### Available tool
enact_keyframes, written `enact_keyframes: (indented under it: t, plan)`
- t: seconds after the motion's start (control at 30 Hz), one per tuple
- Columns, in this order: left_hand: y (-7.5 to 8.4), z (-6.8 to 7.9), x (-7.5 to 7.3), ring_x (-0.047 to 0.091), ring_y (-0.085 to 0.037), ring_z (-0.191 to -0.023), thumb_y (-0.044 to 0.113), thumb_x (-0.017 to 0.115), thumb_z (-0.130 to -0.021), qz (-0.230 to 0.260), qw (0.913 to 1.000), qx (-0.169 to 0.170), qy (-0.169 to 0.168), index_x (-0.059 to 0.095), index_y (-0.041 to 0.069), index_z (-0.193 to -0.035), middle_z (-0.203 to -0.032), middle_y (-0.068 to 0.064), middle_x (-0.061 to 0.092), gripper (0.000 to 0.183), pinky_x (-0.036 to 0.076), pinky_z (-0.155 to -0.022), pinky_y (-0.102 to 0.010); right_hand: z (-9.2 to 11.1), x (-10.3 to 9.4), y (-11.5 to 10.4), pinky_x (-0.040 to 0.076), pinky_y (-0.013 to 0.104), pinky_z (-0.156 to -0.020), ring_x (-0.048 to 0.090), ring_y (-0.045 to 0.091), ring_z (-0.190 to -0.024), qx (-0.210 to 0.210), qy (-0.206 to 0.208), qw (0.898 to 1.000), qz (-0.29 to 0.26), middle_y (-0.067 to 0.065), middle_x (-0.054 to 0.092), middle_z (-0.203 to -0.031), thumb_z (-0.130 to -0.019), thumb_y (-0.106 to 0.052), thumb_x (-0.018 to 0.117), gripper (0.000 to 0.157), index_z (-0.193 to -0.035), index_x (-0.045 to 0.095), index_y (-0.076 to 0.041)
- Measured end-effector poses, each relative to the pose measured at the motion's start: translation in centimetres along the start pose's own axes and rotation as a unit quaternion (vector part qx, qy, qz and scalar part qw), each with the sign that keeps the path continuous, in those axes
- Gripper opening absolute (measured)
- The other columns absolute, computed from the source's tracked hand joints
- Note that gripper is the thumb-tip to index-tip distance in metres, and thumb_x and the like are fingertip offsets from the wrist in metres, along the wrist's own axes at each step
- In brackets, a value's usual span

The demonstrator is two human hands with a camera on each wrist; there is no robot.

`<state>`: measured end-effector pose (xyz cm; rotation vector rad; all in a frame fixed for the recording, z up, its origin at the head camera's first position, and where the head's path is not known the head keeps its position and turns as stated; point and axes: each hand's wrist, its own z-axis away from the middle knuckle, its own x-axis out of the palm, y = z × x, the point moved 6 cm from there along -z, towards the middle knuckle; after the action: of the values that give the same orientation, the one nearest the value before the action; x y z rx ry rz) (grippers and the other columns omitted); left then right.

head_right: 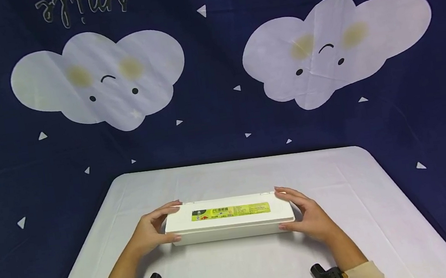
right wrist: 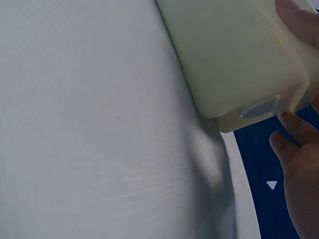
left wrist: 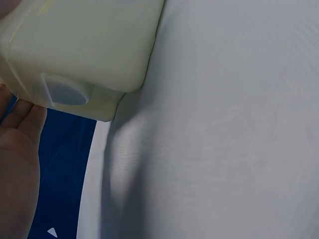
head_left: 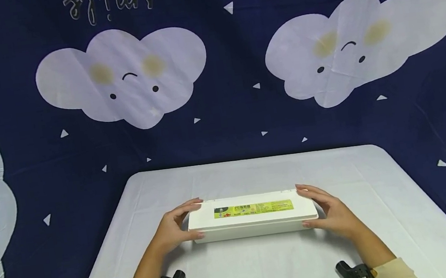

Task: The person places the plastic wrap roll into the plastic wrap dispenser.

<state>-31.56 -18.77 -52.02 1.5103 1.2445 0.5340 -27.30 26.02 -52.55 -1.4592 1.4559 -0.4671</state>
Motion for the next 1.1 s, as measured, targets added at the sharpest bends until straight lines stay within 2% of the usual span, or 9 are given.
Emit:
enact_keyframes:
  t: [0.23,0.4,0.63,0.7,0.97,1.1]
  plan:
    - [0.3,0.0,0.0,0.041,-0.030,-0.148,0.005,0.102,-0.064,-0.021,0.9997,-0.008,0.004,0.071,0.008,-0.134,-0.151,-0.012,0.056,0.077,0.030,-0.121,-0.028,-0.2,0.1,-0.2,0.024,0.023,-0.123,0.029,0.031,-0.153,-0.005,0.002,1.000,0.020,0.021,0.041,-0.162,-0.075,-0.001,0.095,0.085,-0.150,0.055,0.002]
    - [0.3,-0.1,0.0,0.040,-0.032,-0.148,0.005,0.102,-0.064,-0.024,0.9997,-0.004,0.003,0.070,0.008,-0.133,-0.151,-0.013,0.056,0.076,0.030,-0.122,-0.028,-0.3,0.0,-0.1,0.025,0.023,-0.122,0.028,0.032,-0.154,-0.002,0.001,1.000,0.022,0.020,0.039,-0.163,-0.075,-0.001,0.095,0.085,-0.151,0.055,0.000]
    - [0.0,0.2,0.1,0.039,-0.022,-0.149,0.011,0.104,-0.063,-0.043,0.9989,-0.018,0.001,0.070,0.016,-0.130,-0.152,-0.005,0.056,0.075,0.029,-0.122,-0.028,0.1,0.2,0.3,0.027,0.024,-0.121,0.027,0.022,-0.154,0.015,-0.005,1.000,0.010,0.015,0.035,-0.166,-0.077,-0.004,0.094,0.088,-0.154,0.052,-0.003]
    - [-0.1,0.2,0.1,0.038,-0.022,-0.149,0.011,0.104,-0.064,-0.046,0.9988,-0.015,0.001,0.070,0.016,-0.130,-0.153,-0.005,0.056,0.075,0.028,-0.123,-0.028,0.2,0.3,0.5,0.027,0.023,-0.121,0.026,0.023,-0.155,0.016,-0.005,1.000,0.011,0.015,0.033,-0.167,-0.078,-0.004,0.094,0.088,-0.155,0.051,-0.003]
    - [-0.2,0.4,0.4,0.034,-0.025,-0.152,0.012,0.103,-0.067,-0.056,0.9983,-0.015,-0.003,0.064,0.019,-0.138,-0.159,0.002,0.048,0.082,0.026,-0.123,-0.028,0.4,0.3,1.2,0.027,0.020,-0.120,0.024,0.023,-0.156,0.021,0.006,1.000,0.007,0.014,0.029,-0.170,-0.082,-0.001,0.090,0.082,-0.155,0.052,-0.005]
    - [-0.5,0.3,0.5,0.038,-0.025,-0.149,0.016,0.103,-0.068,-0.070,0.9974,-0.018,0.000,0.056,0.023,-0.148,-0.158,0.004,0.049,0.094,0.026,-0.124,-0.034,0.3,0.2,1.2,0.026,0.021,-0.121,0.024,0.020,-0.156,0.028,0.010,1.000,0.008,0.012,0.029,-0.169,-0.082,-0.003,0.091,0.082,-0.155,0.052,-0.007]
